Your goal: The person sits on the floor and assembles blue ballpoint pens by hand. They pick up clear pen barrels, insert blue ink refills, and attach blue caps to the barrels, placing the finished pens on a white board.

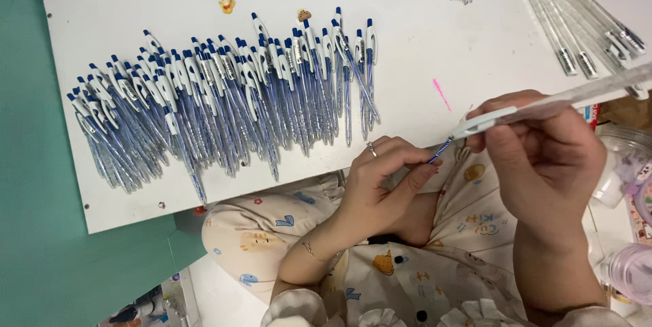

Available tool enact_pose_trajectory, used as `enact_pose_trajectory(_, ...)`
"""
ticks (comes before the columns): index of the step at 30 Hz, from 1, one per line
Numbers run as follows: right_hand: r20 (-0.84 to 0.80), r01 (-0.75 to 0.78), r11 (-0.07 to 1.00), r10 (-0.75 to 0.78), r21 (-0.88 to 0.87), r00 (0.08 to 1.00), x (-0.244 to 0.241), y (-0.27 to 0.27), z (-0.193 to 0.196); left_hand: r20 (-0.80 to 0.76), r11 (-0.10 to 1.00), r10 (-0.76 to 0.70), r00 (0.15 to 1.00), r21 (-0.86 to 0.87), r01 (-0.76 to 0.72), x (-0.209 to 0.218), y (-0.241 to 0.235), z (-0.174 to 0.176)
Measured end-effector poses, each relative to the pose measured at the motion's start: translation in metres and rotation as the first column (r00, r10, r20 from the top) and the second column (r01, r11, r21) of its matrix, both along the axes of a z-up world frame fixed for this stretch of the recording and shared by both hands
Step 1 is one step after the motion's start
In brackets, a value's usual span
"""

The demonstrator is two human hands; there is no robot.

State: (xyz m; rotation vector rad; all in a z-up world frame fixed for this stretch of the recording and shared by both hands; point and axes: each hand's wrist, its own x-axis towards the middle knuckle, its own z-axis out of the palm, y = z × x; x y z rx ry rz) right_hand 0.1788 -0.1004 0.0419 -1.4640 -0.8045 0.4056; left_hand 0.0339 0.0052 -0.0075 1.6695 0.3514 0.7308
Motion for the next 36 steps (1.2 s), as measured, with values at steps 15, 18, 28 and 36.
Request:
enact_pose_trajectory(15,-0.196,-0.25,0.956,0.218,-0.156,0.956,0.014,-0.009,-0.026,-0.14,0.996,-0.054,0.989,-0.075,0.044,-0.017,0.002,0.027)
enact_pose_trajectory(18,-0.605,-0.37,0.926,0.252,-0.075,0.755,0.009,-0.011,-0.052,-0.021,0.969,-0.187,0.982,-0.165,0.181,-0.026,0.001,0.018)
enact_pose_trajectory(28,-0.965,-0.705,0.71,0.193,0.011,0.179,0.0,-0.003,-0.032,0.256,0.772,-0.058,0.965,0.625,-0.119,-0.028,0.009,0.012)
enact_pose_trajectory(36,-0.223,-0.649,0.553,0.646,-0.522,0.73,0.093,0.075,-0.015,0.543,0.88,0.026,0.839,0.386,-0.277,-0.039,0.007,0.028)
